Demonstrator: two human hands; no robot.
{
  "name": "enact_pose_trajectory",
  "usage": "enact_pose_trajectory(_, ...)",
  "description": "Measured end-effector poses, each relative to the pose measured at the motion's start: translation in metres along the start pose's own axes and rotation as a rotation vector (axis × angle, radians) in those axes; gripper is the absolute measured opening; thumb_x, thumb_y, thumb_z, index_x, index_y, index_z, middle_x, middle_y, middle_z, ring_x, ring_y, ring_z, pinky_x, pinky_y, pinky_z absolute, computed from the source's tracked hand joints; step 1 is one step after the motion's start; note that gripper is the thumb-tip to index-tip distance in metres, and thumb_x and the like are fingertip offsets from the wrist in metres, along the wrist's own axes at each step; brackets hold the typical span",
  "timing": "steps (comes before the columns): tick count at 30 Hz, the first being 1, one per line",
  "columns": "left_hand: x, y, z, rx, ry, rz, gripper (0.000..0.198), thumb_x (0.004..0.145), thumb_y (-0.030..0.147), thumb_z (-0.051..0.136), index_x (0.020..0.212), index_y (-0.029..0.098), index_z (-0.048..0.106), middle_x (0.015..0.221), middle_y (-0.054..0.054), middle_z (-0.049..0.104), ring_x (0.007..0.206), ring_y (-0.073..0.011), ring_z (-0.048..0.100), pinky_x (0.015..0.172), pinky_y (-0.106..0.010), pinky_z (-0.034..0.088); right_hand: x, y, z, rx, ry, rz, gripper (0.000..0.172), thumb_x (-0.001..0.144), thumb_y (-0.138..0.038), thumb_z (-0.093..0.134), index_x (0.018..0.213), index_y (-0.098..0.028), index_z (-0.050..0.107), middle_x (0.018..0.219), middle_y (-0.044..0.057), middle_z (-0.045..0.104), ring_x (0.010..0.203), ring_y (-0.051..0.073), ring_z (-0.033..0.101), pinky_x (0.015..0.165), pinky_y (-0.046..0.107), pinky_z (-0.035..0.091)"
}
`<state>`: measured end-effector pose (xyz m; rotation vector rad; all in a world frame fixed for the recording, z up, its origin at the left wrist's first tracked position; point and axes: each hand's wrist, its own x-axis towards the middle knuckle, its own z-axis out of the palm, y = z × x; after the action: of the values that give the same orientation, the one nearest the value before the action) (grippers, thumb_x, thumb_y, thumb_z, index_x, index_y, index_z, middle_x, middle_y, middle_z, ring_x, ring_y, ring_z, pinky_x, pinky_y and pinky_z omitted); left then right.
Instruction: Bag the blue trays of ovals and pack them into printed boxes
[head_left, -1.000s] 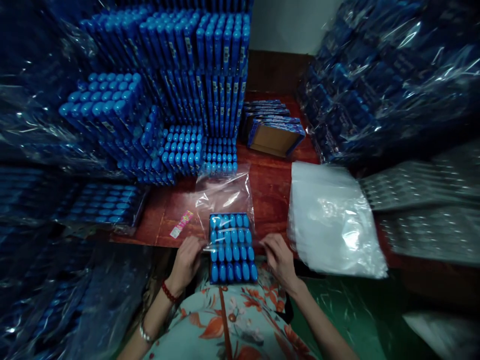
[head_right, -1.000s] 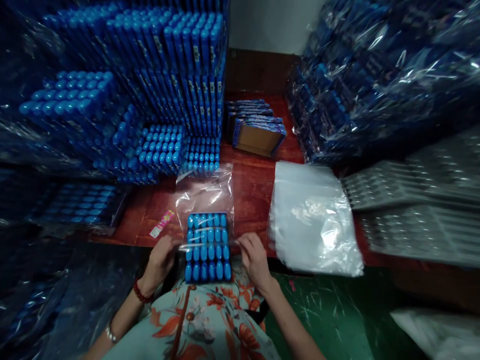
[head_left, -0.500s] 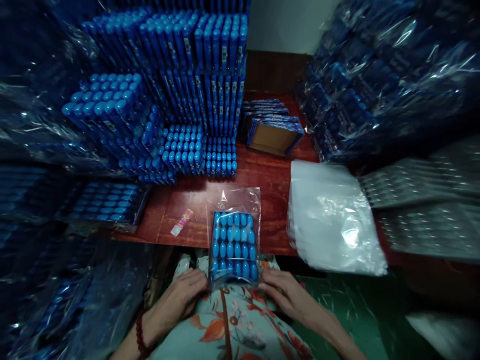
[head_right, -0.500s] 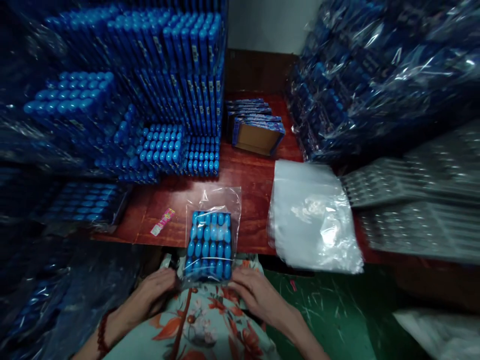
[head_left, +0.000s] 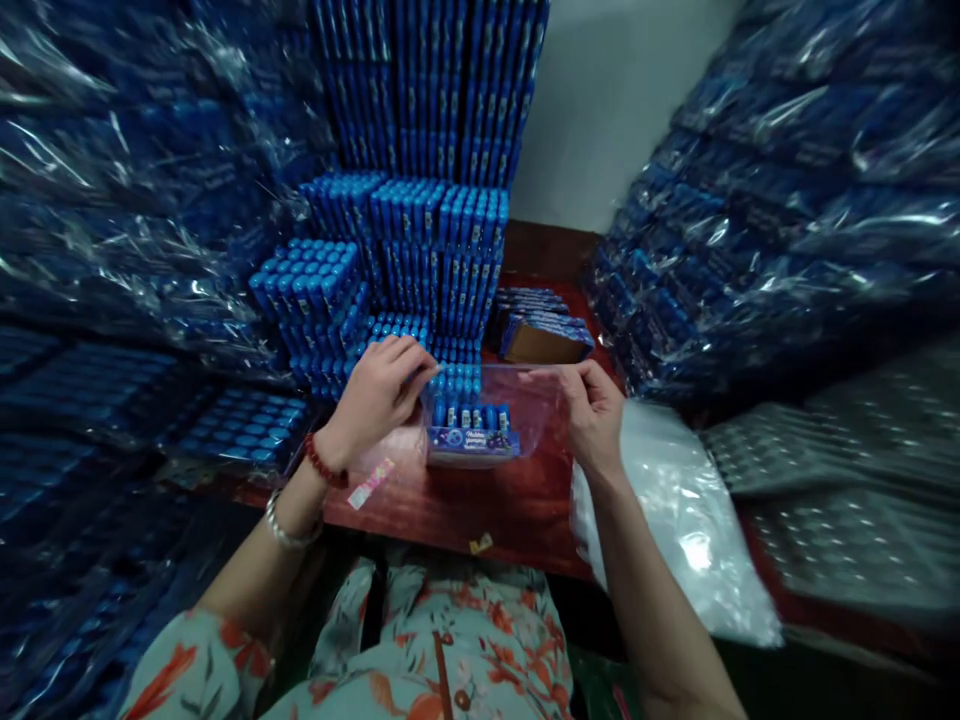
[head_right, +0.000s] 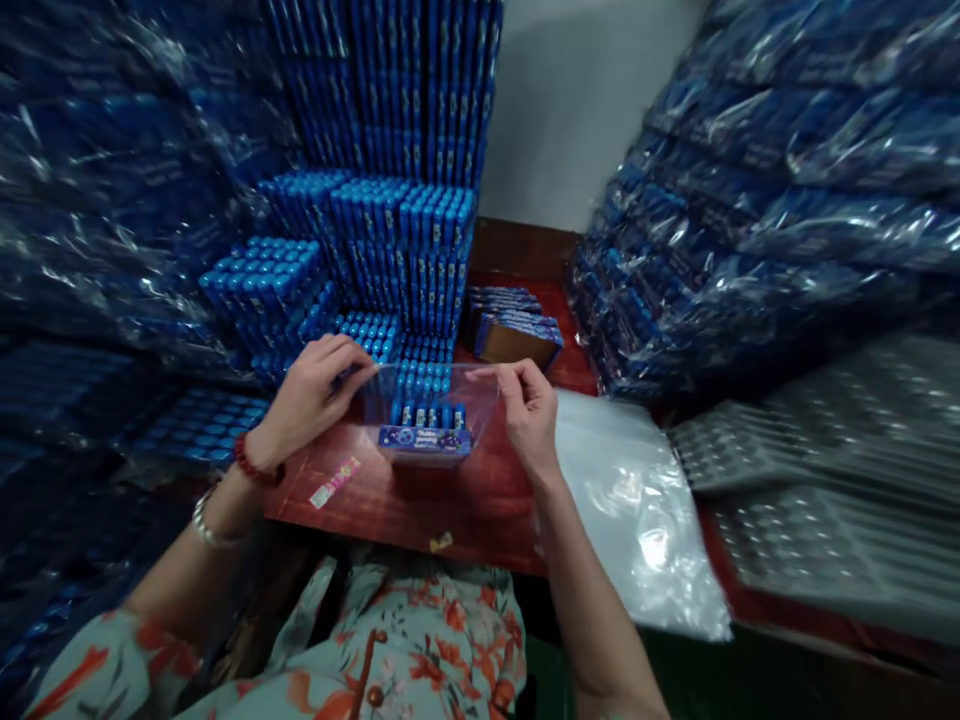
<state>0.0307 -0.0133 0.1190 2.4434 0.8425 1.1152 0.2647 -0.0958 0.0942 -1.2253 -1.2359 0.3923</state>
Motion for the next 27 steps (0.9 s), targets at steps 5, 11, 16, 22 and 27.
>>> enact_pose_trajectory(5,0.020,-0.027,0.043,-0.604,0.289,-0.312,0.017,0.078,0.031,0.061,0.077,0.014,0.059,0.080,-0.004,0.065,0.080,-0.0163,0.061,0.080,-0.029,0.045,0.034,0.031,0.026,0.209,0.063,0.070,0.029,0.085,-0.044,0.051,0.070,-0.019,0.045,0.065,-0.002,0.063,0.056,0.013,0.063,0.060,0.027,0.051)
enact_pose_trajectory(11,0.019,-0.040,0.074,-1.128,0.490,-0.550,0.020,0.071,0.032,0.070,0.076,0.014,0.065,0.074,-0.003,0.069,0.075,-0.0138,0.064,0.082,-0.029,0.047,0.053,0.045,0.036,0.257,0.112,0.149,0.031,0.082,-0.050,0.051,0.073,-0.021,0.042,0.057,-0.004,0.060,0.046,0.013,0.059,0.047,0.025,0.049)
enact_pose_trajectory(16,0.030,-0.043,0.074,-1.198,0.515,-0.550,0.026,0.072,0.038,0.068,0.067,0.013,0.065,0.069,-0.003,0.069,0.072,-0.0141,0.065,0.080,-0.029,0.049,0.063,0.058,0.036,0.130,0.198,0.208,0.034,0.081,-0.054,0.048,0.077,-0.021,0.042,0.057,-0.003,0.056,0.048,0.015,0.058,0.050,0.029,0.049)
enact_pose_trajectory(22,0.038,-0.042,0.075,-1.147,0.482,-0.495,0.030,0.075,0.042,0.065,0.074,0.012,0.068,0.076,-0.006,0.071,0.077,-0.0168,0.067,0.083,-0.032,0.051,0.058,0.036,0.051,-0.631,0.283,-0.440,0.022,0.089,-0.032,0.047,0.107,-0.021,0.056,0.110,0.011,0.057,0.109,0.024,0.049,0.095,0.043,0.035)
enact_pose_trajectory(27,0.040,-0.043,0.082,-1.041,0.546,-0.461,0.028,0.072,0.041,0.067,0.072,0.013,0.069,0.070,-0.003,0.070,0.069,-0.0166,0.066,0.074,-0.030,0.052,0.059,0.018,0.086,-0.921,-0.182,-0.781,0.028,0.093,-0.020,0.039,0.113,-0.025,0.058,0.110,0.008,0.061,0.108,0.022,0.046,0.093,0.039,0.030)
